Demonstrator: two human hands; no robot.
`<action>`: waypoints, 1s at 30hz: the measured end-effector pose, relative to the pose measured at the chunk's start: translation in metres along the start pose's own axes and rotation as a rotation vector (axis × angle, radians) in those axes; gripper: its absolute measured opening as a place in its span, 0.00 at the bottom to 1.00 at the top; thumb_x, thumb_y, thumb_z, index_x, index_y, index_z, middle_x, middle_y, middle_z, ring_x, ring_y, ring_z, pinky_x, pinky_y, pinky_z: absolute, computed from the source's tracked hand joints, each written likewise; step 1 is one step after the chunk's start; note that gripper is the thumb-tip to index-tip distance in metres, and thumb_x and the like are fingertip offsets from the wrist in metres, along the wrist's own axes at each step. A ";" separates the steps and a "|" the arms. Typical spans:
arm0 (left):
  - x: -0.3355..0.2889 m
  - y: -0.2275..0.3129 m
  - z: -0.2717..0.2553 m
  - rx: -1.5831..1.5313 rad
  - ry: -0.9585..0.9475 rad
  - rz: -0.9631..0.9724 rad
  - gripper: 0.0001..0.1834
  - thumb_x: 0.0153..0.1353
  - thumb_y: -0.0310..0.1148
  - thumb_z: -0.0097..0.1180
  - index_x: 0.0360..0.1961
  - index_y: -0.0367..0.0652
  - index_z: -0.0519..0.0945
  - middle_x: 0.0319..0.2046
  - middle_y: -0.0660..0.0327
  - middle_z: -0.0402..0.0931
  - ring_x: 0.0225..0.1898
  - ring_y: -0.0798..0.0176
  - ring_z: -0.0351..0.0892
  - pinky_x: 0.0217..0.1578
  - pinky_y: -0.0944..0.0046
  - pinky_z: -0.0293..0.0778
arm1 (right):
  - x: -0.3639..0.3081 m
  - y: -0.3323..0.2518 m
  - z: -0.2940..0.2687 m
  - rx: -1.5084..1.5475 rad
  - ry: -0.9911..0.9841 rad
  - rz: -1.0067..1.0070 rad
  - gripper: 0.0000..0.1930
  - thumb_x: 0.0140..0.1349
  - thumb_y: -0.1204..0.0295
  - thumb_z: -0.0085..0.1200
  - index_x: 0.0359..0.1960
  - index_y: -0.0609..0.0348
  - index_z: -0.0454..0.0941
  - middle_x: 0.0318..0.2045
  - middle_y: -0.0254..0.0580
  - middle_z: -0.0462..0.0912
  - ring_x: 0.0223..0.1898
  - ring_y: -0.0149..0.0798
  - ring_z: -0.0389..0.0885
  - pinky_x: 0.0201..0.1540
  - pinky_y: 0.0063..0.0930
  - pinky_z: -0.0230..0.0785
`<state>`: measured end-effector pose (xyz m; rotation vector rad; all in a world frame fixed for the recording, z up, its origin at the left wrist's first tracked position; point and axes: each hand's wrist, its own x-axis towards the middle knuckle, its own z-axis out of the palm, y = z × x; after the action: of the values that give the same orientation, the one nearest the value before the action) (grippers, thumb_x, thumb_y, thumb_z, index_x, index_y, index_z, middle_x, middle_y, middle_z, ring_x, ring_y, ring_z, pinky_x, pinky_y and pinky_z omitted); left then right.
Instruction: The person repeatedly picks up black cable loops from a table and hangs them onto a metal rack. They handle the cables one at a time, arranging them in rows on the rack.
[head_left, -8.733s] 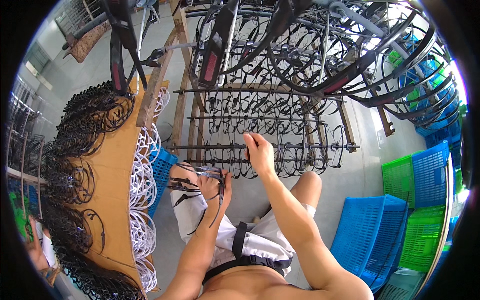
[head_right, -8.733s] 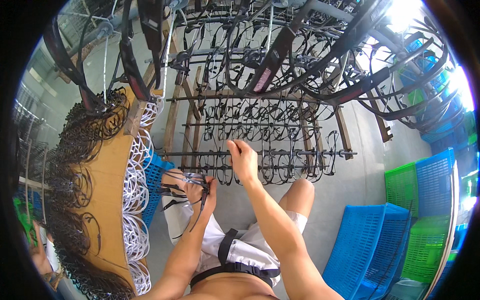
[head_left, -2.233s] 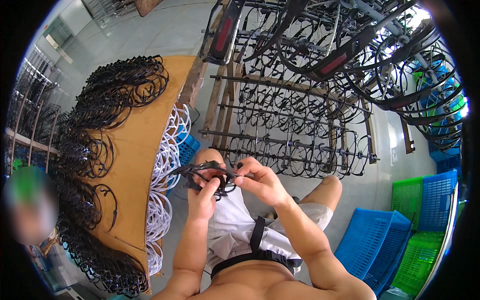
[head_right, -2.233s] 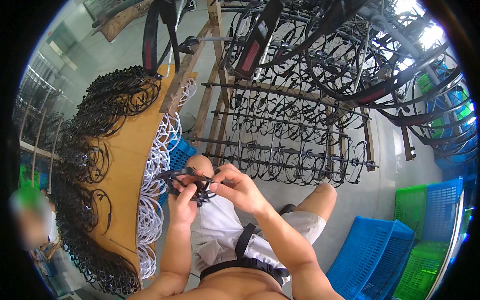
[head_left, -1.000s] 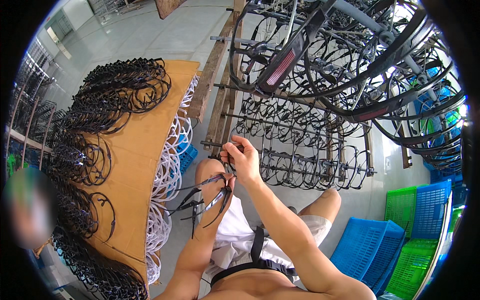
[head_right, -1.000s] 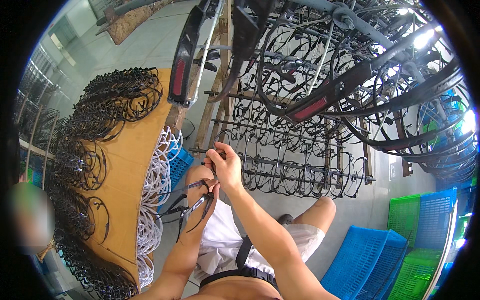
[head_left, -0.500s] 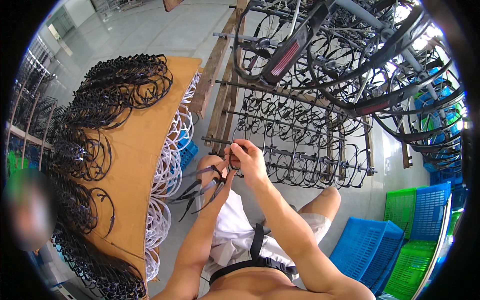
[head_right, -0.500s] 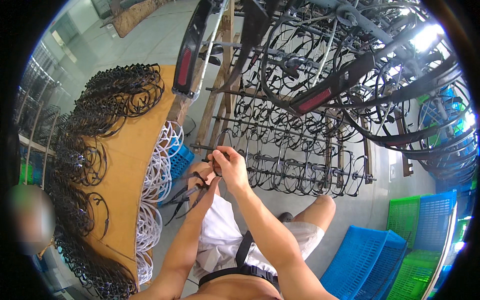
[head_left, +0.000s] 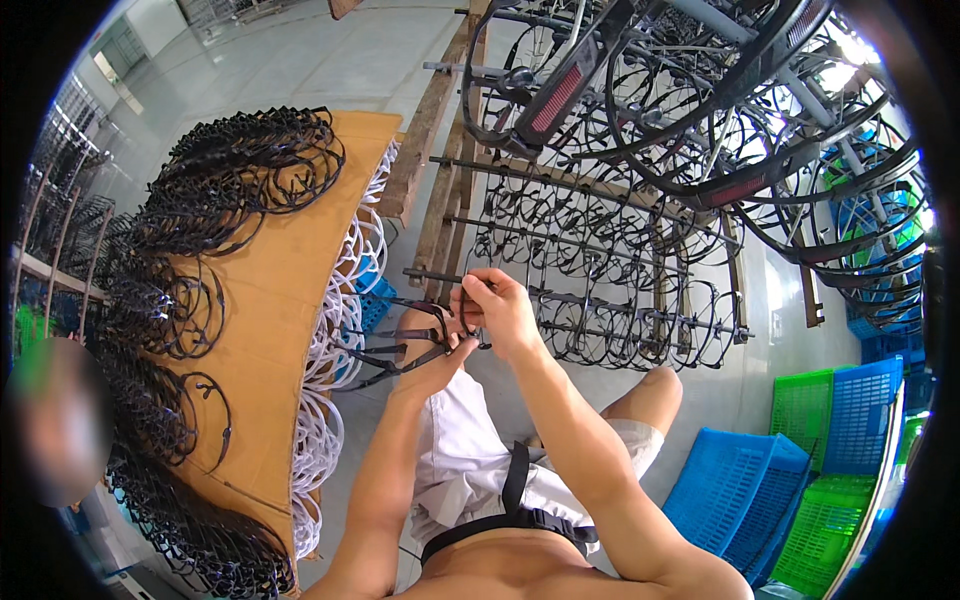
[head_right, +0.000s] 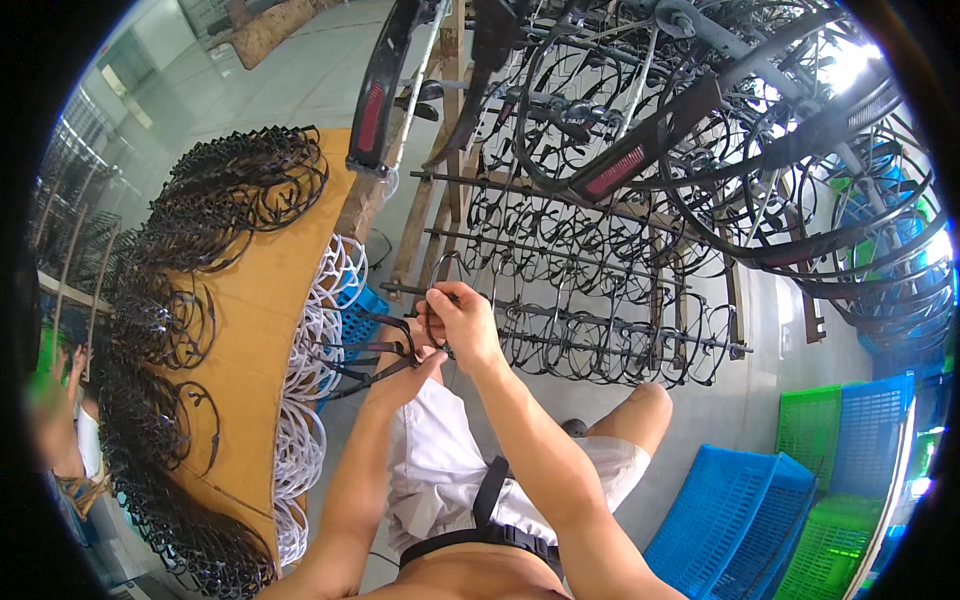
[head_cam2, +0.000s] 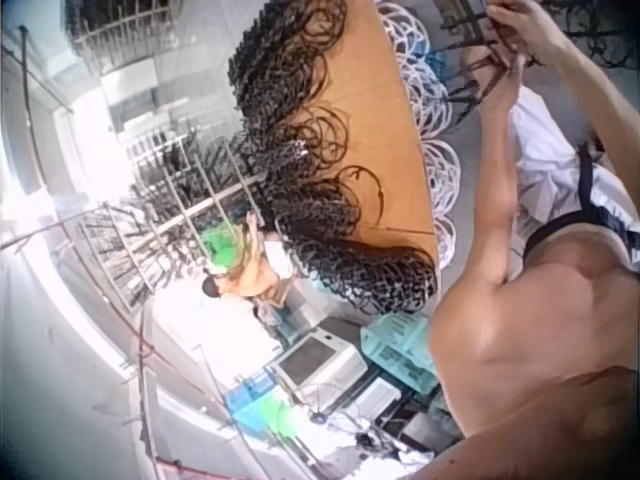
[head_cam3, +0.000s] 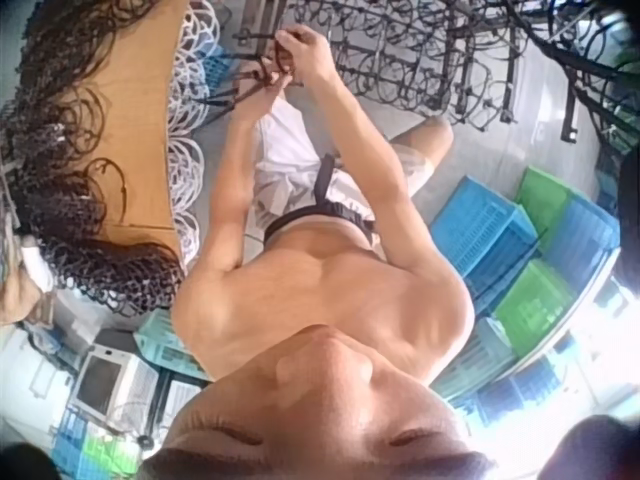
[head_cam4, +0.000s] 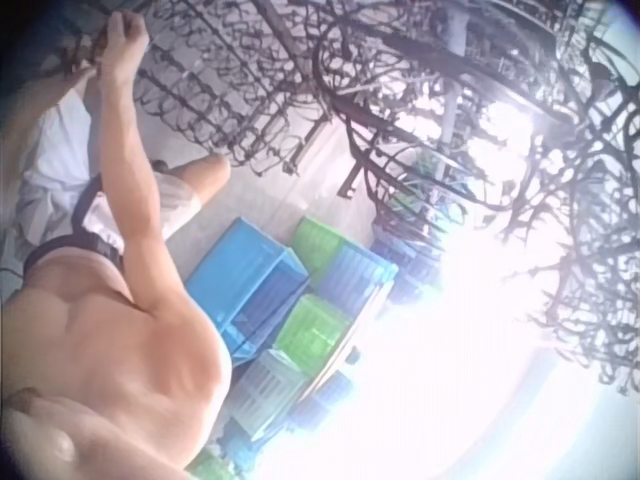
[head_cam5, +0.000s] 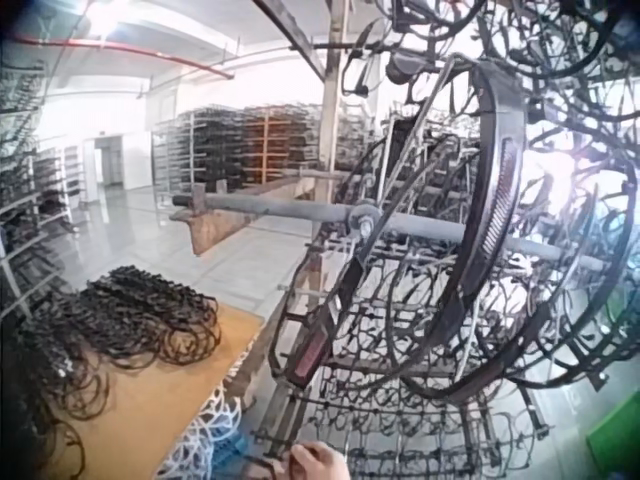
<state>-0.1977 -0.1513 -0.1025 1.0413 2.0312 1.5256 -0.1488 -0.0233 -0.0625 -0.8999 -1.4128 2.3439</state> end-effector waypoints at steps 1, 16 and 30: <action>0.000 0.001 -0.004 0.029 -0.037 0.050 0.12 0.40 0.20 0.64 0.27 0.38 0.75 0.25 0.61 0.70 0.25 0.62 0.70 0.28 0.64 0.66 | 0.000 -0.001 -0.001 -0.005 0.003 0.009 0.13 0.66 0.70 0.51 0.47 0.66 0.72 0.34 0.43 0.82 0.32 0.32 0.81 0.33 0.24 0.75; 0.003 -0.049 -0.003 0.281 -0.066 0.234 0.19 0.44 0.26 0.65 0.41 0.40 0.78 0.35 0.57 0.78 0.43 0.59 0.74 0.46 0.59 0.69 | -0.003 0.006 0.004 -0.015 -0.002 -0.033 0.14 0.66 0.71 0.50 0.48 0.69 0.72 0.34 0.42 0.81 0.31 0.28 0.79 0.32 0.19 0.74; 0.025 -0.006 -0.012 0.086 -0.234 -0.065 0.11 0.44 0.30 0.64 0.31 0.40 0.81 0.24 0.58 0.80 0.26 0.65 0.78 0.30 0.65 0.72 | -0.002 0.010 -0.003 -0.073 -0.001 -0.052 0.12 0.65 0.71 0.50 0.44 0.68 0.73 0.32 0.41 0.81 0.28 0.28 0.77 0.31 0.21 0.71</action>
<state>-0.2241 -0.1412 -0.1015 1.1176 1.9612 1.2303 -0.1448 -0.0272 -0.0715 -0.8711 -1.5129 2.2683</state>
